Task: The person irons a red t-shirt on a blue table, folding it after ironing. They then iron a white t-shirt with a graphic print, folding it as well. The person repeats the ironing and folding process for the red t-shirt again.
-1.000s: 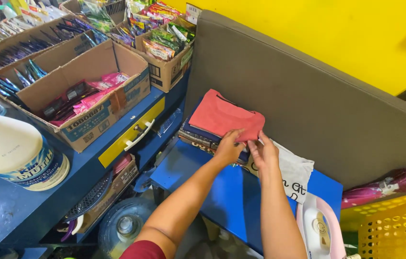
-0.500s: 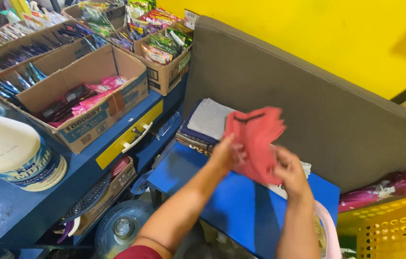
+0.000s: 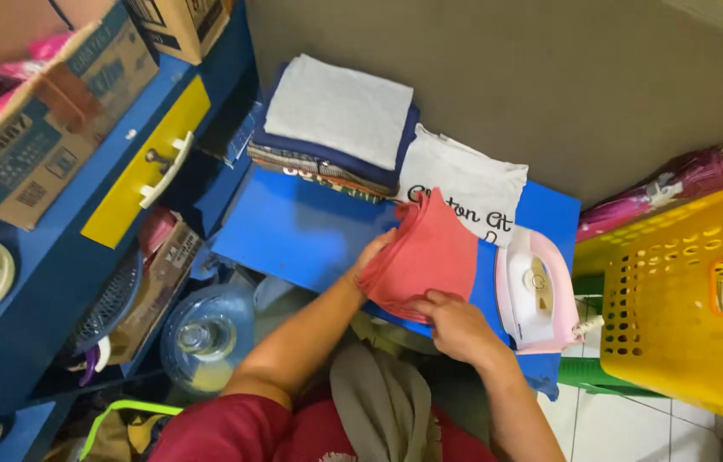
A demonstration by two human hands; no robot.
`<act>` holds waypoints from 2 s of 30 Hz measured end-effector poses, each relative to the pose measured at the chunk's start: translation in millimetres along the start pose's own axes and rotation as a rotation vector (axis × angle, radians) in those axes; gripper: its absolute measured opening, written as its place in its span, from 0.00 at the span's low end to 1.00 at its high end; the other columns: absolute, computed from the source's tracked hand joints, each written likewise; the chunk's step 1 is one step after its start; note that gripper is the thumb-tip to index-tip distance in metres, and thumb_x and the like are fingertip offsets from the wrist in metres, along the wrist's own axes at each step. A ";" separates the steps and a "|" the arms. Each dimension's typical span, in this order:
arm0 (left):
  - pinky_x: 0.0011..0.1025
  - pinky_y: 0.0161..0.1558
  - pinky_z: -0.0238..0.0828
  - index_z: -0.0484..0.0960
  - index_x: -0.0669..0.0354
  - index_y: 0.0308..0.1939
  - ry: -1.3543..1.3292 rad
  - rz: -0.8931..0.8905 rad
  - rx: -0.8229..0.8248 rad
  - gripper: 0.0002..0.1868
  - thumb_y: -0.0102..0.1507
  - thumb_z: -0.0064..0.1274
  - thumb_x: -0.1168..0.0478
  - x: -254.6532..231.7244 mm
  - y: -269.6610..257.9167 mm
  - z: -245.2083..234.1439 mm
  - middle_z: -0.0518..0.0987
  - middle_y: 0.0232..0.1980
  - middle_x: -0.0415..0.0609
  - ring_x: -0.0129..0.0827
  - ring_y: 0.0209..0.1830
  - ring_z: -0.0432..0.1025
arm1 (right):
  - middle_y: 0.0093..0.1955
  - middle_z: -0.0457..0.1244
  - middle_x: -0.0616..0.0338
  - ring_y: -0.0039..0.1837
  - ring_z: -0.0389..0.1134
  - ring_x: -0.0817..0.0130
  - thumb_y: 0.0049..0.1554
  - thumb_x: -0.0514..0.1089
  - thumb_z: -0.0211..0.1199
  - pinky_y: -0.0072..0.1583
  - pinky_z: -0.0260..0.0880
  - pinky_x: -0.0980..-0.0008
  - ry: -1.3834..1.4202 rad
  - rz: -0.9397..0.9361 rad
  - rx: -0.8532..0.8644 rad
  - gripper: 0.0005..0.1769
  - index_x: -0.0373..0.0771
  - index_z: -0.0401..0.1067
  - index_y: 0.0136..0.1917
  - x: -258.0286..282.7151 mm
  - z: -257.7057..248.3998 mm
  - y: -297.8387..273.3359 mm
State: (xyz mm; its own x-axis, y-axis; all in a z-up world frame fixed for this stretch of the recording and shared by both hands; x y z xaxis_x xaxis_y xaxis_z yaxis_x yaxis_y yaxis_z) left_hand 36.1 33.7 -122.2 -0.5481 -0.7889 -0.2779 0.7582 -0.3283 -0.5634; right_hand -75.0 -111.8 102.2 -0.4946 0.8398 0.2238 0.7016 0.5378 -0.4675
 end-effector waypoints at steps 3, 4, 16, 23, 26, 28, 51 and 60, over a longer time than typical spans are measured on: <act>0.48 0.44 0.79 0.77 0.58 0.60 -0.004 -0.036 0.010 0.29 0.62 0.65 0.47 -9.6 -9.7 -21.5 0.83 0.51 0.64 0.55 0.43 0.81 | 0.54 0.67 0.56 0.58 0.69 0.41 0.46 0.37 0.60 0.57 0.73 0.47 0.114 -0.112 -0.051 0.33 0.57 0.74 0.65 1.4 8.0 5.4; 0.48 0.47 0.79 0.78 0.60 0.59 -0.005 -0.049 0.015 0.30 0.61 0.66 0.46 -13.3 -15.6 -30.3 0.83 0.51 0.64 0.55 0.45 0.81 | 0.51 0.68 0.49 0.55 0.70 0.39 0.48 0.38 0.62 0.55 0.73 0.48 0.225 -0.101 -0.092 0.22 0.48 0.74 0.57 3.8 6.1 7.1; 0.46 0.49 0.80 0.87 0.58 0.54 0.500 0.102 -0.268 0.36 0.49 0.76 0.43 -25.2 -67.1 -4.8 0.84 0.51 0.57 0.47 0.49 0.80 | 0.49 0.73 0.63 0.59 0.74 0.59 0.54 0.75 0.63 0.57 0.74 0.56 0.512 0.502 -0.464 0.26 0.57 0.71 0.53 -26.9 42.6 149.1; 0.38 0.72 0.62 0.81 0.51 0.64 0.714 0.139 -0.229 0.36 0.57 0.67 0.39 -41.3 -102.2 9.2 0.76 0.68 0.47 0.41 0.70 0.67 | 0.32 0.71 0.57 0.43 0.77 0.58 0.58 0.50 0.61 0.51 0.75 0.57 0.619 0.397 -0.448 0.08 0.47 0.71 0.49 -31.0 40.2 143.8; 0.38 0.70 0.65 0.79 0.55 0.65 0.592 0.151 -0.203 0.37 0.57 0.68 0.43 -42.6 -120.9 39.7 0.75 0.68 0.52 0.41 0.70 0.68 | 0.28 0.70 0.57 0.40 0.76 0.58 0.57 0.48 0.61 0.49 0.74 0.58 0.655 0.341 -0.474 0.06 0.47 0.71 0.47 -29.1 39.0 142.2; 0.38 0.70 0.65 0.80 0.52 0.64 0.632 0.147 -0.201 0.36 0.57 0.68 0.41 -39.0 -112.5 25.4 0.75 0.68 0.49 0.39 0.70 0.68 | 0.29 0.70 0.56 0.38 0.76 0.60 0.57 0.47 0.60 0.47 0.75 0.60 0.703 0.340 -0.477 0.06 0.46 0.71 0.47 -32.8 45.8 140.3; 0.56 0.62 0.71 0.70 0.54 0.73 0.220 0.072 0.099 0.36 0.63 0.67 0.58 -17.0 -2.3 -67.3 0.75 0.67 0.60 0.52 0.62 0.75 | 0.31 0.60 0.55 0.31 0.72 0.63 0.54 0.37 0.59 0.37 0.79 0.65 1.505 0.213 -0.521 0.04 0.35 0.69 0.43 -72.0 88.7 152.9; 0.52 0.67 0.66 0.72 0.55 0.71 0.294 0.134 -0.056 0.36 0.61 0.67 0.58 -25.5 -42.0 -31.5 0.73 0.69 0.58 0.49 0.67 0.71 | 0.31 0.65 0.53 0.32 0.71 0.64 0.53 0.38 0.59 0.37 0.79 0.60 1.682 0.212 -0.536 0.03 0.39 0.70 0.42 -75.2 76.0 131.1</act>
State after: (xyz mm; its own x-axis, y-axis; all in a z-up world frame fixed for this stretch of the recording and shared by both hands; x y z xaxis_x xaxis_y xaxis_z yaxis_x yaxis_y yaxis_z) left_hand 7.0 84.0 -115.9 -0.5297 -0.6369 -0.5602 0.8140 -0.1961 -0.5468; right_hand 15.2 -110.1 -41.0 0.3853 -0.1312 0.9134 0.9220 0.0950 -0.3753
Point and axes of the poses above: each hand's wrist, its own y-axis towards the middle knuckle, its own z-axis out of the palm, x = y × z, the point moved 2 cm from there along y, towards the middle knuckle
